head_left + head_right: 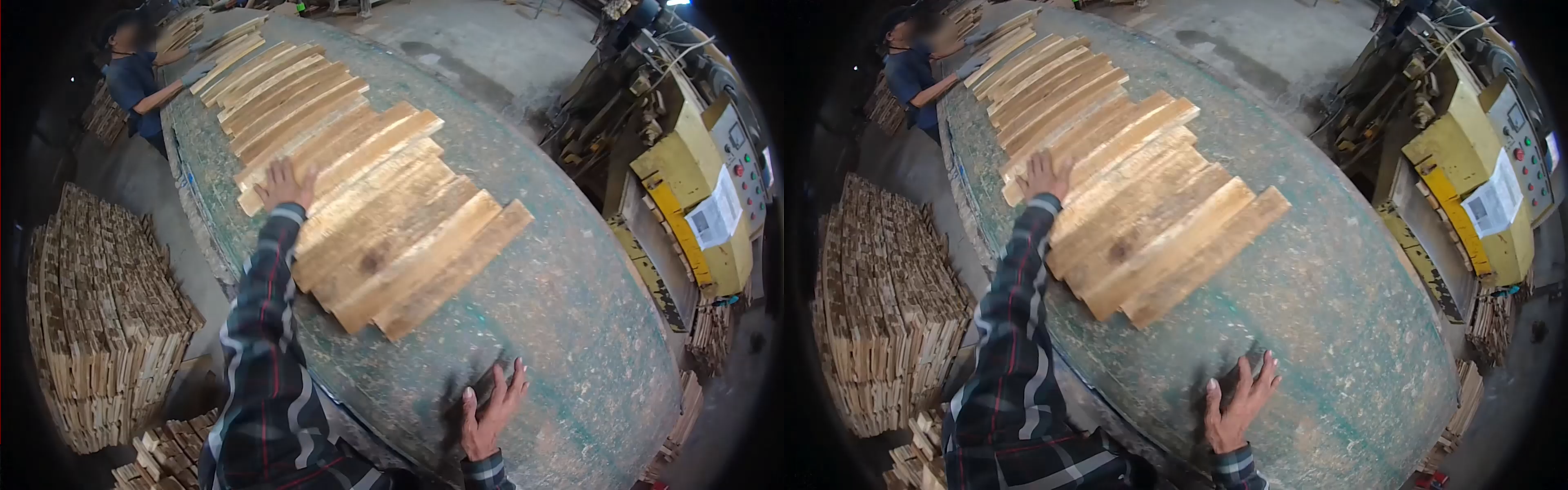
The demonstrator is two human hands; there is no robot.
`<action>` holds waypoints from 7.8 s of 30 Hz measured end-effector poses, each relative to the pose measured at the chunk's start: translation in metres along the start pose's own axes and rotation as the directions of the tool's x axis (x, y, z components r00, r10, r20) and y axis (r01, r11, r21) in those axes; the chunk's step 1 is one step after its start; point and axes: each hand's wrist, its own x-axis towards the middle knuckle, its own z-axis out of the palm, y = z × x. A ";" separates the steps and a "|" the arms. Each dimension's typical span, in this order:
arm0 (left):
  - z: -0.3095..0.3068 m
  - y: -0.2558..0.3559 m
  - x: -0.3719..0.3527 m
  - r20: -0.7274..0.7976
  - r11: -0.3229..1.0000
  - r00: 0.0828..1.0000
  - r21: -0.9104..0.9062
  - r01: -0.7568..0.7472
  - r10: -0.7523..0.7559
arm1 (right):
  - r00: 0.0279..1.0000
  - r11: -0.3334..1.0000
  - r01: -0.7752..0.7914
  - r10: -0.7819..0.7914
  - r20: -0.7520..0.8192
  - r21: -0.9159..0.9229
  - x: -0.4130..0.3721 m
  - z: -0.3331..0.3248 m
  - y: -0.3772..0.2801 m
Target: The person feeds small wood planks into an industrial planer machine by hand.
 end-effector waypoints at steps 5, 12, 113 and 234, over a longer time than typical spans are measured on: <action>-0.023 -0.015 -0.023 0.057 0.991 0.989 -0.035 -0.132 0.134 | 1.000 0.999 0.004 -0.003 -0.030 0.035 0.040 0.068 -0.031; -0.009 0.028 -0.010 0.003 0.998 0.999 -0.048 -0.051 0.052 | 0.998 0.999 -0.046 0.045 0.040 0.009 0.079 0.112 -0.075; -0.113 -0.076 -0.231 0.183 0.716 0.819 -0.610 -0.340 0.545 | 0.990 0.944 -0.072 0.107 -0.092 0.322 0.058 0.038 -0.078; -0.041 0.197 -0.589 0.119 0.411 0.393 -0.216 -0.886 0.912 | 0.914 0.899 -0.363 0.293 -0.280 -0.245 -0.233 -0.171 0.219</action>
